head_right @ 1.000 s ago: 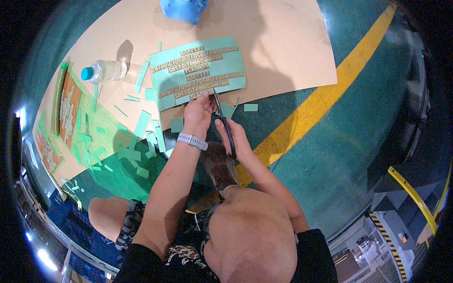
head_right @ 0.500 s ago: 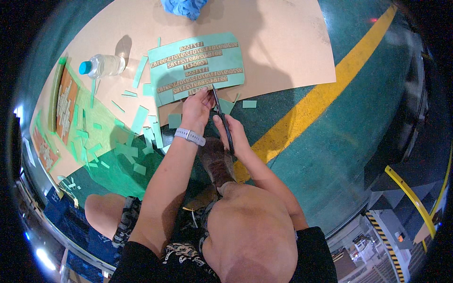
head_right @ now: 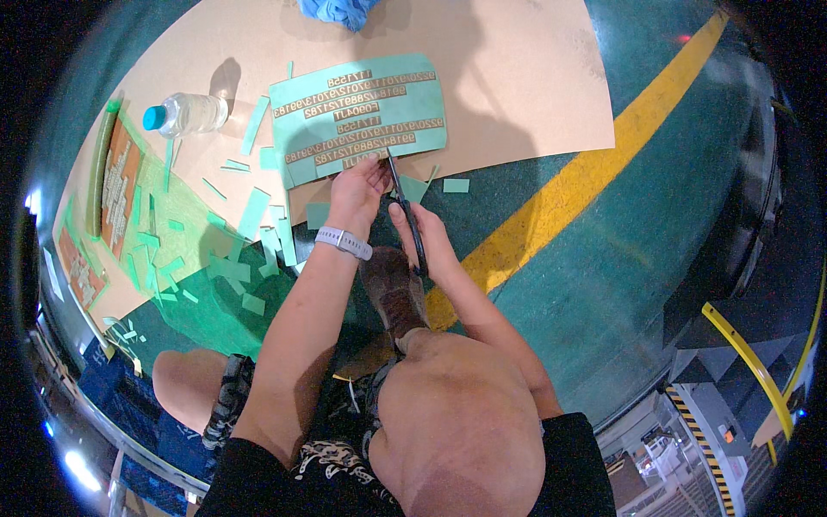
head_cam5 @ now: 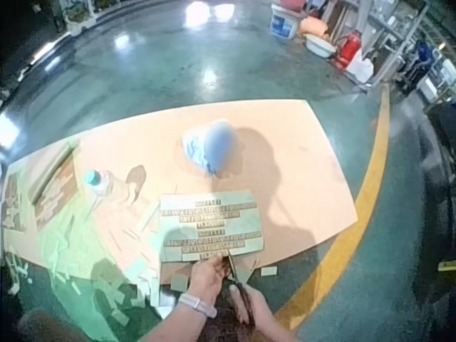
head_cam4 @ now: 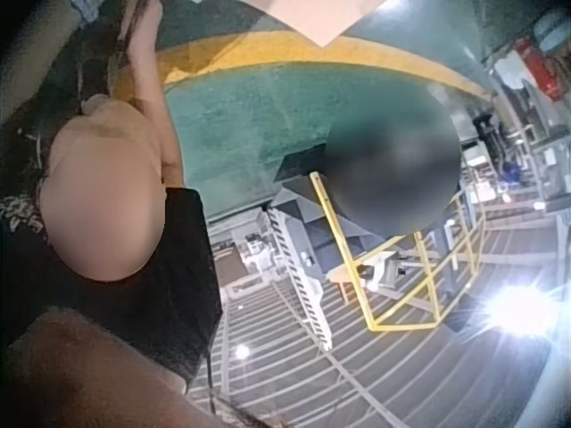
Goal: The person measures a template with a tape measure and marks it with a pen, then moves to the floor to wipe a piece of green foam with a blue cloth and liquid from a bottle before cutting foam labels with shears.
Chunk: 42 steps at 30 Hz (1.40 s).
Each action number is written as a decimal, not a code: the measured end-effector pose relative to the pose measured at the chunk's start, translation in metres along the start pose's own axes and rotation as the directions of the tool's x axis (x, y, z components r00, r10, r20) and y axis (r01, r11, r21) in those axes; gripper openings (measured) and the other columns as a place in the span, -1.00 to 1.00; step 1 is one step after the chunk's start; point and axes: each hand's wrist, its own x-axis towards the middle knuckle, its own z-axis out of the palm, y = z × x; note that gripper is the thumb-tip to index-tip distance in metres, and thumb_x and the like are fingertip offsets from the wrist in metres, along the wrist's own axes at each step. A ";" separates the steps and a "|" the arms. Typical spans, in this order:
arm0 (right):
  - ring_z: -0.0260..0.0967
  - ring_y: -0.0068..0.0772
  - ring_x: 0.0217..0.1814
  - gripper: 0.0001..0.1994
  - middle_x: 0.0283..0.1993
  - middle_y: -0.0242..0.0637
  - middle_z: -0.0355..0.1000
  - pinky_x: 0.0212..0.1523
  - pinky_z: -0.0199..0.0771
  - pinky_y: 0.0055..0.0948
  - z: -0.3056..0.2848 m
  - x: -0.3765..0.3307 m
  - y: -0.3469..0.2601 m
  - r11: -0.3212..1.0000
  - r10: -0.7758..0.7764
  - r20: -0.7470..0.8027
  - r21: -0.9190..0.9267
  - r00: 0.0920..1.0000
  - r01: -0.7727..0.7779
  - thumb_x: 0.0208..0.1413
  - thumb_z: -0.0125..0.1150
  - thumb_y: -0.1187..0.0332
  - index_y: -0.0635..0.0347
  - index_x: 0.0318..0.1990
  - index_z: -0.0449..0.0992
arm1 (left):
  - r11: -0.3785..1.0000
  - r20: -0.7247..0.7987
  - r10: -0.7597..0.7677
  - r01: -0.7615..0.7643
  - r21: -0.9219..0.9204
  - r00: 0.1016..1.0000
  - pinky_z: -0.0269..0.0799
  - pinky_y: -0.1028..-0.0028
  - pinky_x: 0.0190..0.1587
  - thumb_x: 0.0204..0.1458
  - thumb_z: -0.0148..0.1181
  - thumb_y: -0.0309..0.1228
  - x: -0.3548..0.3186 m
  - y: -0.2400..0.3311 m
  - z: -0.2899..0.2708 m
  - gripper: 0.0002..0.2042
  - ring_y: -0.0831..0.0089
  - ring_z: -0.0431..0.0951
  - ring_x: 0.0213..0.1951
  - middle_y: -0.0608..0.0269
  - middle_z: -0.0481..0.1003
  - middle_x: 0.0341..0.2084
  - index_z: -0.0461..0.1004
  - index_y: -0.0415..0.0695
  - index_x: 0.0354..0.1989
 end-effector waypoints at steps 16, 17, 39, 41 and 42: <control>0.13 -0.62 -0.64 -0.62 -0.69 -0.45 0.17 -0.63 0.14 -0.52 0.001 0.004 0.005 0.999 -0.007 -0.004 0.039 1.000 0.007 0.17 0.02 0.06 0.25 -0.45 0.35 | 0.999 0.016 -0.011 0.010 0.049 1.000 0.43 0.31 -0.10 0.06 0.00 -0.54 0.000 0.000 -0.001 -0.81 0.21 0.49 -0.20 0.03 0.45 -0.23 0.32 -0.30 -0.15; 0.14 -0.63 -0.64 -0.63 -0.69 -0.45 0.18 -0.63 0.14 -0.54 0.001 0.004 0.004 0.998 -0.019 0.005 0.061 1.000 0.018 0.18 0.02 0.07 0.25 -0.45 0.35 | 0.999 0.028 -0.012 0.010 0.047 1.000 0.44 0.30 -0.11 0.06 -0.01 -0.54 0.001 0.001 -0.003 -0.81 0.21 0.49 -0.20 0.03 0.45 -0.23 0.32 -0.30 -0.15; 0.11 -0.68 -0.60 -0.65 -0.56 -0.50 0.12 -0.64 0.19 -0.67 -0.028 -0.056 0.021 0.915 -0.054 0.081 0.403 0.995 0.017 0.24 -0.15 0.07 0.18 -0.05 0.23 | 0.986 0.207 -0.035 0.000 0.168 0.978 0.48 0.24 -0.08 0.05 0.05 -0.49 -0.013 0.063 -0.026 -0.79 0.24 0.50 -0.19 0.05 0.44 -0.22 0.33 -0.30 -0.15; 0.14 -0.66 -0.58 -0.66 -0.53 -0.47 0.14 -0.60 0.31 -0.63 -0.017 -0.064 0.017 0.932 -0.076 0.167 0.361 0.983 0.011 0.24 -0.14 0.11 0.17 -0.02 0.20 | 0.994 0.176 -0.034 0.015 0.107 0.984 0.49 0.23 -0.10 0.05 0.06 -0.51 -0.010 0.047 -0.032 -0.74 0.24 0.48 -0.19 0.02 0.40 -0.21 0.21 -0.32 -0.13; 0.15 -0.65 -0.57 -0.67 -0.52 -0.45 0.15 -0.59 0.36 -0.61 -0.013 -0.067 0.017 0.935 -0.054 0.191 0.353 0.980 -0.017 0.24 -0.14 0.12 0.17 -0.01 0.19 | 0.997 0.167 -0.039 0.027 0.075 0.985 0.50 0.22 -0.11 0.05 0.07 -0.52 -0.011 0.040 -0.029 -0.71 0.23 0.48 -0.19 0.01 0.37 -0.20 0.15 -0.33 -0.12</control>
